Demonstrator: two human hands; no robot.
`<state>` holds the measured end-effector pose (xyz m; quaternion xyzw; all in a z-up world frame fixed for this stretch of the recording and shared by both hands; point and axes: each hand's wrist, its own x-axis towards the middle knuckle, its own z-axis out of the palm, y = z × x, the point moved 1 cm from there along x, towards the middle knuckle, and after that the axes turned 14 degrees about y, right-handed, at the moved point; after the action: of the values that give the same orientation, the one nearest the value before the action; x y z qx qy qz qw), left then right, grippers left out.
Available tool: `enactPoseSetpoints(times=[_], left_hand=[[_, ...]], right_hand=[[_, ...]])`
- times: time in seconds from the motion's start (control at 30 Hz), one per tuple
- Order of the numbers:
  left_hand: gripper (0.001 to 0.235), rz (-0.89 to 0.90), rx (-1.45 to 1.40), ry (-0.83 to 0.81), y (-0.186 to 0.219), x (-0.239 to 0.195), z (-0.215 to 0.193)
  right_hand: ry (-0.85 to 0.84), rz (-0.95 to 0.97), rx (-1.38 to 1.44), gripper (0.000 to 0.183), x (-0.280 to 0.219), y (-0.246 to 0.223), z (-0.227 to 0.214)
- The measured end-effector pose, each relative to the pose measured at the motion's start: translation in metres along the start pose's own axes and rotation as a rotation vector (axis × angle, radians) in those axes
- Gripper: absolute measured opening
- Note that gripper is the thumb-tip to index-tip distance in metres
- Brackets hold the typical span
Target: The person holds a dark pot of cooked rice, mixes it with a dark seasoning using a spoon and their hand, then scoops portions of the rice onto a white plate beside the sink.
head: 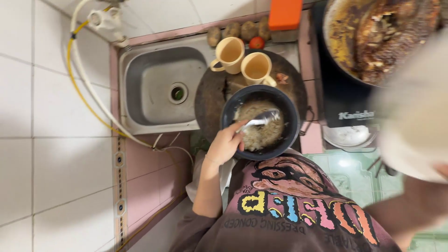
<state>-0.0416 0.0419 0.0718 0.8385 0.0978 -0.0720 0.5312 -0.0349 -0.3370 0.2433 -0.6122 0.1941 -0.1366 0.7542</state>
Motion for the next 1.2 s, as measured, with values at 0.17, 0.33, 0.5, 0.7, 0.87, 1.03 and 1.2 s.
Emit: enactPoseSetpoints(times=[0.17,0.33,0.5,0.7,0.87,1.03,1.2], left_hand=[[0.046,-0.244,-0.475,0.148,-0.075,-0.075,-0.063],[0.039,-0.335,-0.655,0.568,-0.136,-0.157,-0.116],[0.021,-0.247,-0.91,0.883,-0.175,-0.167,-0.111],[0.022,-0.356,-0.9,1.042,-0.216,-0.115,-0.08],[0.022,-0.243,-0.969,0.933,-0.214,-0.058,-0.072],[0.024,-0.127,-1.029,0.825,-0.218,-0.009,-0.06],[0.035,-0.213,-0.953,0.715,-0.192,0.007,-0.059]], right_hand=[[-0.282,0.139,0.068,0.03,0.09,0.153,0.082],[-0.813,-0.055,-0.432,0.062,0.049,0.144,0.289],[-1.033,-0.027,-0.754,0.063,0.02,0.193,0.383],[-0.981,0.113,-1.017,0.058,0.058,0.29,0.403],[-0.995,0.259,-1.016,0.056,0.077,0.324,0.394],[-0.976,0.313,-1.003,0.054,0.087,0.335,0.383],[-1.055,-0.02,-1.23,0.047,0.095,0.351,0.369]])
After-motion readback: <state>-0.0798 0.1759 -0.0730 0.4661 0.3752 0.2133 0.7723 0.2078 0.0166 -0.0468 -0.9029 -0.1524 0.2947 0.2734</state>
